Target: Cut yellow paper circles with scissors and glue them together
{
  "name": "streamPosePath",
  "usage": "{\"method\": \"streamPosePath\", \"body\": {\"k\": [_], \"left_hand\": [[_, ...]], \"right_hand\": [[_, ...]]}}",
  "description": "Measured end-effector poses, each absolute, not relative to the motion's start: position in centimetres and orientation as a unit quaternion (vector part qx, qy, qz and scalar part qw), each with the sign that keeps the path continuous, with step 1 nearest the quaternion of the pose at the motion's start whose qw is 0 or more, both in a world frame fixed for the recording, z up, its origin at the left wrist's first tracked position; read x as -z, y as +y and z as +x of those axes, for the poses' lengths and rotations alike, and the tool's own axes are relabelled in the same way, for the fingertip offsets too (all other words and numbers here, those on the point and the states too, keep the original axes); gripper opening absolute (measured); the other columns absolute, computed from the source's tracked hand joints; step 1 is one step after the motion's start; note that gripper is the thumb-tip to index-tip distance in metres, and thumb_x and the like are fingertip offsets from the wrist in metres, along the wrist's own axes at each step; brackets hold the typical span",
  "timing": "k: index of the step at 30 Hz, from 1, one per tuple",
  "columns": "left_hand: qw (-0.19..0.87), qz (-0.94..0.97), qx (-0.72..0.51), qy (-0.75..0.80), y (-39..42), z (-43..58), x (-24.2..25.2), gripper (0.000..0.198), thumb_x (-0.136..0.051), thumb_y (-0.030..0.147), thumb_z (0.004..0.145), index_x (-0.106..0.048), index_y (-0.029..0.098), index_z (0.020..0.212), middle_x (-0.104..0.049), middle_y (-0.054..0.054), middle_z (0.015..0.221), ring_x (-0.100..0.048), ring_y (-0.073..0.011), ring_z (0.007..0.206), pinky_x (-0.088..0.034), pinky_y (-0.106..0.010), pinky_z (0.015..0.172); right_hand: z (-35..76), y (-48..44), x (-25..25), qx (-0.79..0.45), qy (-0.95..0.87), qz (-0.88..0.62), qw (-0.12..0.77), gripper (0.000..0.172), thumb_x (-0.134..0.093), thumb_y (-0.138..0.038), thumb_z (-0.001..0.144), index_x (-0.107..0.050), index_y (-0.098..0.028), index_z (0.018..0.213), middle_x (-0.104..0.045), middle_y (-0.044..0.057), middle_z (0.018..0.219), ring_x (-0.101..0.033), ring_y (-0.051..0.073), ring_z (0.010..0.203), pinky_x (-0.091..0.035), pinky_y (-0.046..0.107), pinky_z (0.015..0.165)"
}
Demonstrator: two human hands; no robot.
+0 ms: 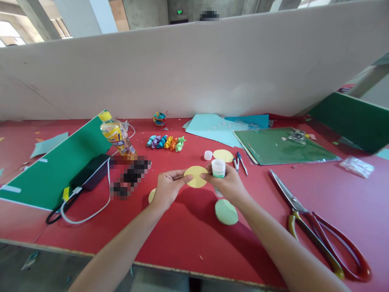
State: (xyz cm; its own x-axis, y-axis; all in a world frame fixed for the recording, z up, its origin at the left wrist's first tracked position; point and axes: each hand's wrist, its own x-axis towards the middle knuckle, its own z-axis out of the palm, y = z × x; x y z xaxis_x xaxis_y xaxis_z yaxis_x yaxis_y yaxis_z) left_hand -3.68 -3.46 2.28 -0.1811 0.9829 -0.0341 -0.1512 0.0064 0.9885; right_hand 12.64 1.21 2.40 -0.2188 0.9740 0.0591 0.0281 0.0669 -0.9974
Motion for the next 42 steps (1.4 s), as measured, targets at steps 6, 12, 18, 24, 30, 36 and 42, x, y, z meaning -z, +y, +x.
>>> {"method": "streamPosePath", "body": {"k": [6,12,18,24,30,36,42], "left_hand": [[0.499,0.409,-0.572,0.507,-3.3,-3.7,-2.1,0.032,-0.078,0.027,0.058,-0.072,0.017,0.088,-0.073,-0.006,0.082,-0.068,-0.0194,0.074,-0.054,-0.030,0.075],[0.493,0.409,-0.569,0.515,-3.4,-3.6,-2.2,0.035,-0.078,0.031,0.057,-0.072,0.015,0.088,-0.073,-0.008,0.082,-0.068,-0.0206,0.073,-0.054,-0.031,0.075],[0.493,0.415,-0.569,0.511,-3.4,-3.6,-2.0,0.033,-0.077,0.029,0.059,-0.072,0.015,0.089,-0.073,-0.007,0.081,-0.068,-0.0199,0.074,-0.054,-0.029,0.073],[0.504,0.412,-0.569,0.503,-3.2,-3.8,-2.1,0.033,-0.077,0.027,0.059,-0.071,0.015,0.090,-0.073,-0.007,0.082,-0.068,-0.0190,0.075,-0.053,-0.029,0.075],[0.515,0.414,-0.559,0.501,-3.2,-3.8,-2.1,0.033,-0.076,0.027,0.061,-0.071,0.016,0.091,-0.073,-0.007,0.084,-0.068,-0.0185,0.076,-0.053,-0.029,0.076],[0.519,0.421,-0.557,0.493,-3.2,-3.9,-1.8,0.030,-0.075,0.024,0.063,-0.070,0.015,0.092,-0.073,-0.007,0.083,-0.068,-0.0175,0.076,-0.053,-0.028,0.076],[0.487,0.456,-0.553,0.499,-3.0,-4.3,-0.9,0.034,-0.074,0.025,0.064,-0.066,0.015,0.095,-0.072,-0.006,0.085,-0.067,-0.0181,0.079,-0.053,-0.026,0.071]], "right_hand": [[12.7,1.3,-2.6,-0.544,-0.567,-0.435,0.440,0.026,-0.076,-0.027,0.056,-0.055,-0.018,0.067,-0.049,-0.004,0.063,-0.044,0.010,0.055,-0.038,0.024,0.051],[12.8,1.3,-2.6,-0.559,-0.556,-0.437,0.433,0.028,-0.077,-0.023,0.053,-0.059,-0.017,0.074,-0.054,-0.003,0.067,-0.048,0.012,0.061,-0.041,0.024,0.056],[12.7,1.4,-2.4,-0.573,-0.547,-0.433,0.431,0.025,-0.077,-0.020,0.054,-0.060,-0.016,0.073,-0.055,-0.003,0.066,-0.050,0.011,0.061,-0.042,0.024,0.056],[12.8,1.6,-2.2,-0.585,-0.548,-0.425,0.420,0.027,-0.074,-0.021,0.058,-0.062,-0.016,0.082,-0.061,0.000,0.072,-0.055,0.014,0.066,-0.045,0.025,0.061],[12.8,1.6,-2.1,-0.585,-0.541,-0.437,0.417,0.030,-0.075,-0.020,0.056,-0.062,-0.017,0.084,-0.060,-0.002,0.068,-0.055,0.013,0.062,-0.044,0.025,0.058],[12.9,1.9,-1.9,-0.578,-0.551,-0.442,0.409,0.031,-0.076,-0.022,0.056,-0.062,-0.017,0.083,-0.058,-0.003,0.065,-0.053,0.012,0.059,-0.044,0.024,0.056],[12.9,1.8,-1.7,-0.542,-0.608,-0.435,0.383,0.032,-0.075,-0.032,0.059,-0.062,-0.017,0.084,-0.063,0.001,0.071,-0.057,0.016,0.064,-0.047,0.027,0.059]]}}
